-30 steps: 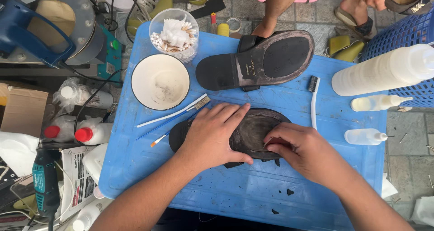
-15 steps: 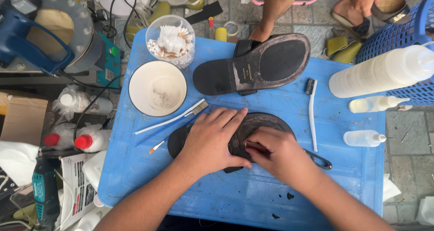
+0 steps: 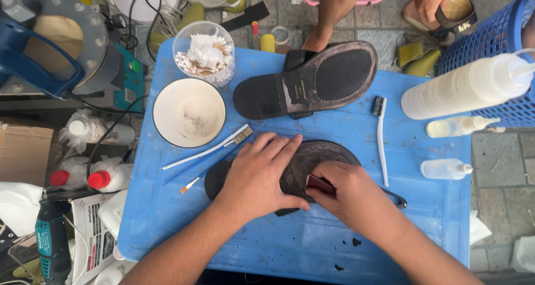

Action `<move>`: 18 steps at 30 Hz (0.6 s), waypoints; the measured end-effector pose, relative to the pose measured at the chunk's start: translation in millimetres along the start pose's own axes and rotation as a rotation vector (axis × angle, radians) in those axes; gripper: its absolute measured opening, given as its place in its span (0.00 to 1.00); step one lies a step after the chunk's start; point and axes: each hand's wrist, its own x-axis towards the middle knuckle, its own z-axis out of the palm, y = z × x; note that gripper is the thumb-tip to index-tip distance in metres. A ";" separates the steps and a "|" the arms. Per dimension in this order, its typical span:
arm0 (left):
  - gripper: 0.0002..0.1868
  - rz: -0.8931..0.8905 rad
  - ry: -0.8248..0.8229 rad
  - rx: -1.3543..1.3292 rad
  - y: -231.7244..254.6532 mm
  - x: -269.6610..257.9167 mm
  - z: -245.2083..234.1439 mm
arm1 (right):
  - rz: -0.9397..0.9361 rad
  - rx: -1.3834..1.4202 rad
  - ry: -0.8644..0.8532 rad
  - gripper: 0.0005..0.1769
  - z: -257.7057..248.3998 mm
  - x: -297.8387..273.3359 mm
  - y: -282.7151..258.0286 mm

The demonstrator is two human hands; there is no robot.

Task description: The person scrapes the sole of a black sandal with a small metal tool to remove debris and smooth the surface. They repeatedly scrape and wipe the sole while holding the sandal steady on a blue workbench.

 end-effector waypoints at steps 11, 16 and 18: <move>0.63 -0.041 -0.012 0.004 4.2 1.9 -2.2 | 0.101 -0.042 0.008 0.11 4.2 1.3 -1.7; 0.62 -0.051 -0.022 -0.028 9.3 4.5 -2.3 | -0.157 0.064 0.226 0.09 21.7 11.8 -7.3; 0.63 -0.025 0.008 -0.040 8.7 7.4 -3.5 | -0.118 0.087 0.184 0.08 13.0 8.5 -5.9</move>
